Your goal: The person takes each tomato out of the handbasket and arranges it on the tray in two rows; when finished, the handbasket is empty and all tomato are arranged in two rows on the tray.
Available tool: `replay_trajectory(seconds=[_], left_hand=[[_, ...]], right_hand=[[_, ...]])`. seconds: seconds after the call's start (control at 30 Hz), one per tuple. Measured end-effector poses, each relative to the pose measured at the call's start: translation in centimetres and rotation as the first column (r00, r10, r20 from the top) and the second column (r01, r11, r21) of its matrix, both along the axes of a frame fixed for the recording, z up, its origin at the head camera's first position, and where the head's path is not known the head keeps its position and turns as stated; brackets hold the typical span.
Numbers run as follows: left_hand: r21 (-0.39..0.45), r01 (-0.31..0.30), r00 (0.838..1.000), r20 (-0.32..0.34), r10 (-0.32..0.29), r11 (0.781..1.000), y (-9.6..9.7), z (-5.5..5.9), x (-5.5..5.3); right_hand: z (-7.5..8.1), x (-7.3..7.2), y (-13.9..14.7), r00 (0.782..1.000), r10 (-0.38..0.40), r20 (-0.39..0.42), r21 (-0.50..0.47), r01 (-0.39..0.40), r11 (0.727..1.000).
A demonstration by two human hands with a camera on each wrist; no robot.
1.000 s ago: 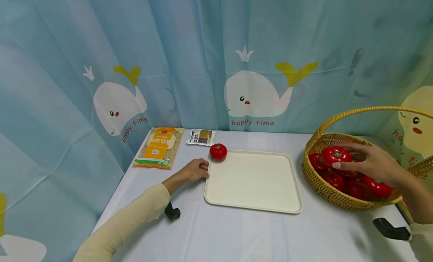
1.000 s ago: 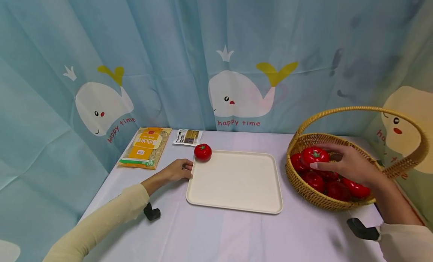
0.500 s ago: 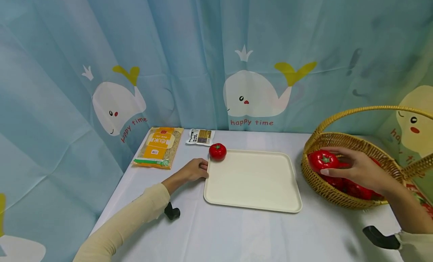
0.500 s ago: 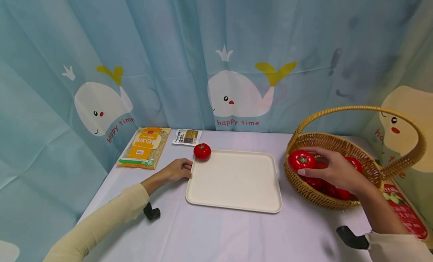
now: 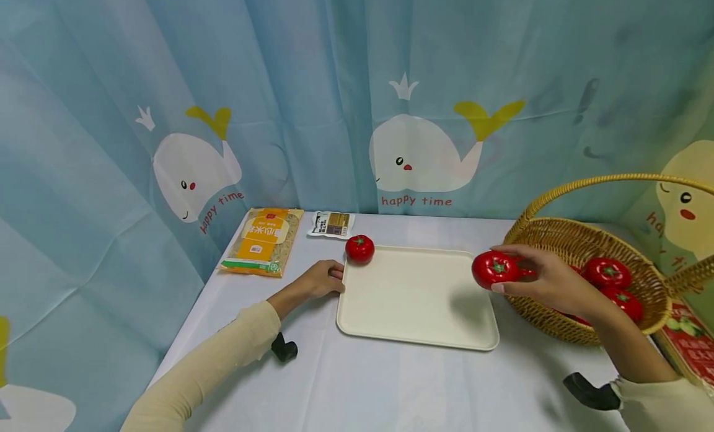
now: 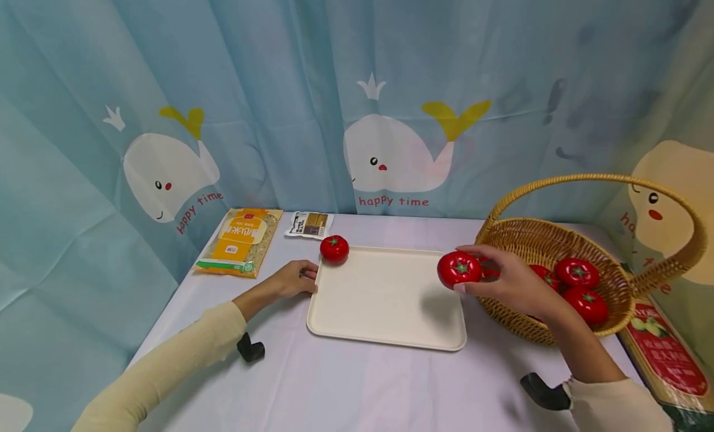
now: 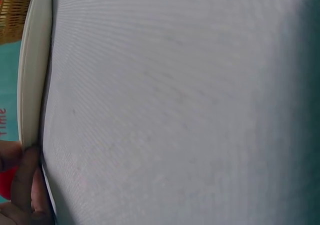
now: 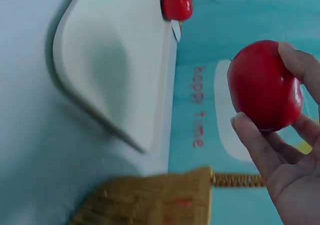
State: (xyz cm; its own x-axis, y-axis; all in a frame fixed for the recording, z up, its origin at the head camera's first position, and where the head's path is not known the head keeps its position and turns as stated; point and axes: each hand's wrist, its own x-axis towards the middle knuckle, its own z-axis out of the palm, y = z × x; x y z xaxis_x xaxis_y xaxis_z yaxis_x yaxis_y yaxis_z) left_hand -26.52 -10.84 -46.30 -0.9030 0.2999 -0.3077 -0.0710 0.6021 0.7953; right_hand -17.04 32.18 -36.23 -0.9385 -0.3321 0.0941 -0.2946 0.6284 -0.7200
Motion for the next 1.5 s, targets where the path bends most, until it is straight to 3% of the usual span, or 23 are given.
replay_trajectory(seconds=[0.4,0.73,0.93,1.17,1.5], left_hand=[[0.026,0.0,1.0,-0.011,0.0,1.0,-0.3,-0.2,-0.1],[0.036,-0.019,1.0,0.009,0.019,0.999,-0.3,-0.2,0.0],[0.081,-0.044,0.998,0.04,0.041,0.996,-0.2,-0.3,-0.1],[0.145,-0.032,0.999,0.044,0.026,0.989,-0.2,-0.6,-0.1],[0.137,-0.039,0.998,0.056,0.031,0.99,-0.1,-0.4,0.0]], right_hand=[[-0.9,-2.5,-4.6,0.995,0.088,0.047,-0.099,-0.083,0.992],[-1.4,-4.4,-7.3,0.99,0.109,0.086,-0.124,-0.098,0.987],[-1.9,-5.7,-8.2,0.988,0.11,0.107,-0.143,-0.094,0.985],[-2.6,-7.1,-8.7,0.988,0.141,0.067,-0.138,-0.131,0.982],[-3.0,-8.8,-9.8,0.986,0.101,0.133,-0.142,-0.082,0.986]])
